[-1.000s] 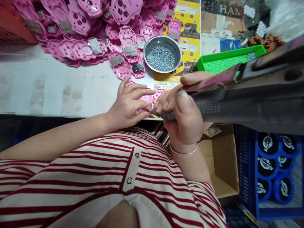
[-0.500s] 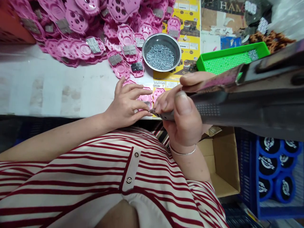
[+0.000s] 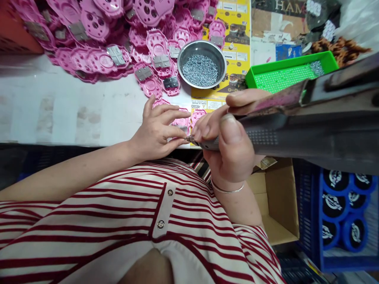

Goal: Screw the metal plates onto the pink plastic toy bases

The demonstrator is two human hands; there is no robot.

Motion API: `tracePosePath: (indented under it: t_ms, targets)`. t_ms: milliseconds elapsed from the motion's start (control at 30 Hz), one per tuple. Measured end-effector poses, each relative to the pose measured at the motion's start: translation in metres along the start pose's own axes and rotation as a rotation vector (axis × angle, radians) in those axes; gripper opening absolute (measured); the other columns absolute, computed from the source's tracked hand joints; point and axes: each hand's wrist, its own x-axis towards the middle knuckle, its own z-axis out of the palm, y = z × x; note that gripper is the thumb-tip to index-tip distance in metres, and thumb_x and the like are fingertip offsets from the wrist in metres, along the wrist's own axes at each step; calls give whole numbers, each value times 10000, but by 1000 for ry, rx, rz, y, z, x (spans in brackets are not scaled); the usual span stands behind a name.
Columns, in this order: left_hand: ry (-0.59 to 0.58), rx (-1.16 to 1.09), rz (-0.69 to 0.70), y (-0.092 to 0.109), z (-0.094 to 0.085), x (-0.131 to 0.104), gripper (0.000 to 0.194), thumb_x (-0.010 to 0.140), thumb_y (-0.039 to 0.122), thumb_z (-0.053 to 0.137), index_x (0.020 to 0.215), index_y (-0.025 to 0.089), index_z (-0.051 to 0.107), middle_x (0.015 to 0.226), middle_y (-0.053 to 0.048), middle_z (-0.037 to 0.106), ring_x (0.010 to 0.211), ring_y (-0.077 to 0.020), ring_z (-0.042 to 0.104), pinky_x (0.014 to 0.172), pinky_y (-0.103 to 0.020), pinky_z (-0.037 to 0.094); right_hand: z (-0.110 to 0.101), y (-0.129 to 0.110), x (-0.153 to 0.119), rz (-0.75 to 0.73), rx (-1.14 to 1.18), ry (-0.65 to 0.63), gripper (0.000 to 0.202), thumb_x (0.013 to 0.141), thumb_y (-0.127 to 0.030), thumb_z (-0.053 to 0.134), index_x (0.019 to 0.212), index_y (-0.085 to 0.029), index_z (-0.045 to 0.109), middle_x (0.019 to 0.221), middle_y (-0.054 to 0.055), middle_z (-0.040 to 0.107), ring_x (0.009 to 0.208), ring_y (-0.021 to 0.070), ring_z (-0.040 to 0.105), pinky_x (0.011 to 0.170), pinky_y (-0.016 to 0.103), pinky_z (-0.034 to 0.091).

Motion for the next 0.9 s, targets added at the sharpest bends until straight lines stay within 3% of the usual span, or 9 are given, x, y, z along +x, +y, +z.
tracePosePath:
  t_ms: [167,333,467,567,900]
  targets:
    - [9,37,11,-1,-1,-1,157,884,386,676,789,292,758,1290,8,674,1262,-294,523,1188,-670,118,-4,20,2,-228,18,-48,155,910,-358,553,797,-265,504,544,-97,404,404,68,434,407,233,465]
    - [30,7,24,-2,1,-2,181,882,404,677,773,280,752,1282,6,677,1255,-289,533,1182,-671,135,-4,24,5,-326,14,-67,131,912,-324,539,797,-263,528,562,-88,417,410,61,439,415,216,465]
    - [44,-2,37,-2,2,-3,167,876,384,688,770,269,747,1273,-3,683,1248,-289,539,1185,-677,134,-2,16,4,-238,23,-99,142,908,-279,549,769,-259,526,561,-85,444,443,69,488,451,227,492]
    - [34,12,29,-1,3,-2,161,876,368,693,763,263,741,1266,-6,689,1246,-288,542,1190,-681,133,1,16,4,-270,41,-109,147,900,-246,542,756,-264,520,551,-82,432,423,75,461,411,234,463]
    - [18,87,-34,-15,6,-10,147,840,362,749,742,253,750,1152,-4,739,1192,-292,563,1179,-702,141,3,44,0,-333,-39,29,127,903,-303,600,797,-278,535,539,-77,354,381,71,363,380,235,404]
